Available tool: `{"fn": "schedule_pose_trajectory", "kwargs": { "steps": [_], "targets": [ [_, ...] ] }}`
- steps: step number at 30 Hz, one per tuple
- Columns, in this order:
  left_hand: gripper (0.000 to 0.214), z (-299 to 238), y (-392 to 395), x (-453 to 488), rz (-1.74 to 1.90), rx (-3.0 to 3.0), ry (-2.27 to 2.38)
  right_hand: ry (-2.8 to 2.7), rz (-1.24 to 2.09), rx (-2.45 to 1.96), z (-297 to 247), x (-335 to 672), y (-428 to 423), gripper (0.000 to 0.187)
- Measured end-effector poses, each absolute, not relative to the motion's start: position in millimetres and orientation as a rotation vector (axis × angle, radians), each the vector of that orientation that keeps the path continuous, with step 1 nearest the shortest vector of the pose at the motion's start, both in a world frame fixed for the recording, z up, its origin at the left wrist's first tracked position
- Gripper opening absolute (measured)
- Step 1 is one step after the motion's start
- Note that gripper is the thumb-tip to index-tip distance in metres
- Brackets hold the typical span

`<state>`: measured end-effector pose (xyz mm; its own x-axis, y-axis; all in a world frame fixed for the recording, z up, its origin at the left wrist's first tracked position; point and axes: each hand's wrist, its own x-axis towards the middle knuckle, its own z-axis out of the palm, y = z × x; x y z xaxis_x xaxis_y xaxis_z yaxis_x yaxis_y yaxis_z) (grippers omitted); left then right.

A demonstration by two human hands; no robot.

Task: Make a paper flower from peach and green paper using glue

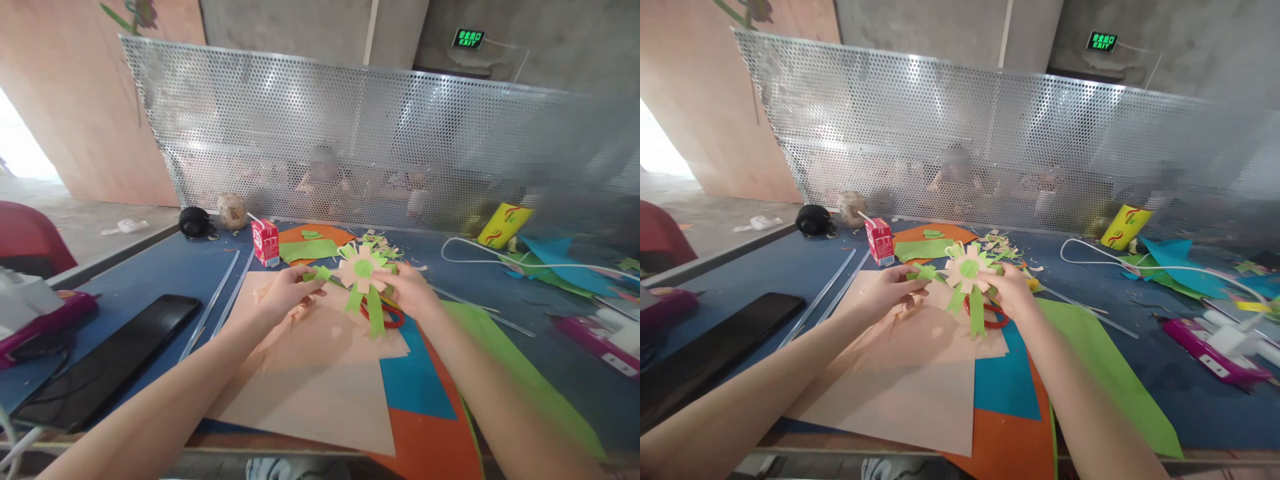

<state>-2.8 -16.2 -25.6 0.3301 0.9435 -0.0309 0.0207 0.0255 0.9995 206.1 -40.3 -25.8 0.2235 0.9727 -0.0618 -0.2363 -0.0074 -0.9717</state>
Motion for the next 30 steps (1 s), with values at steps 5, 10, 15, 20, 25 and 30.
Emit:
{"fn": "schedule_pose_trajectory", "kwargs": {
  "steps": [5,10,15,20,25,30],
  "targets": [
    [0.017,-24.3,-16.4,-4.5,0.920,1.343,0.962,-0.828,1.166,-0.986,-23.5,208.0,-40.1,0.021],
    [0.017,-19.7,-19.7,-5.7,0.861,1.399,0.960,-0.854,1.205,-0.829,-18.3,207.7,-42.1,0.014],
    [0.022,-15.7,-22.5,-6.0,0.905,1.483,0.952,-0.848,1.205,-0.761,-12.0,201.3,-48.1,0.014],
    [0.020,-8.5,-30.9,-3.9,0.914,1.464,0.930,-0.858,1.228,-0.719,-10.0,195.2,-54.2,0.011],
    [0.015,-6.5,-38.0,-0.3,0.881,1.380,0.928,-0.876,1.296,-0.729,-11.6,190.6,-57.2,0.013],
    [0.011,-7.5,-39.2,-0.4,0.797,1.407,0.876,-0.854,1.301,-0.832,-11.1,184.6,-59.9,0.019]
  ]
}}
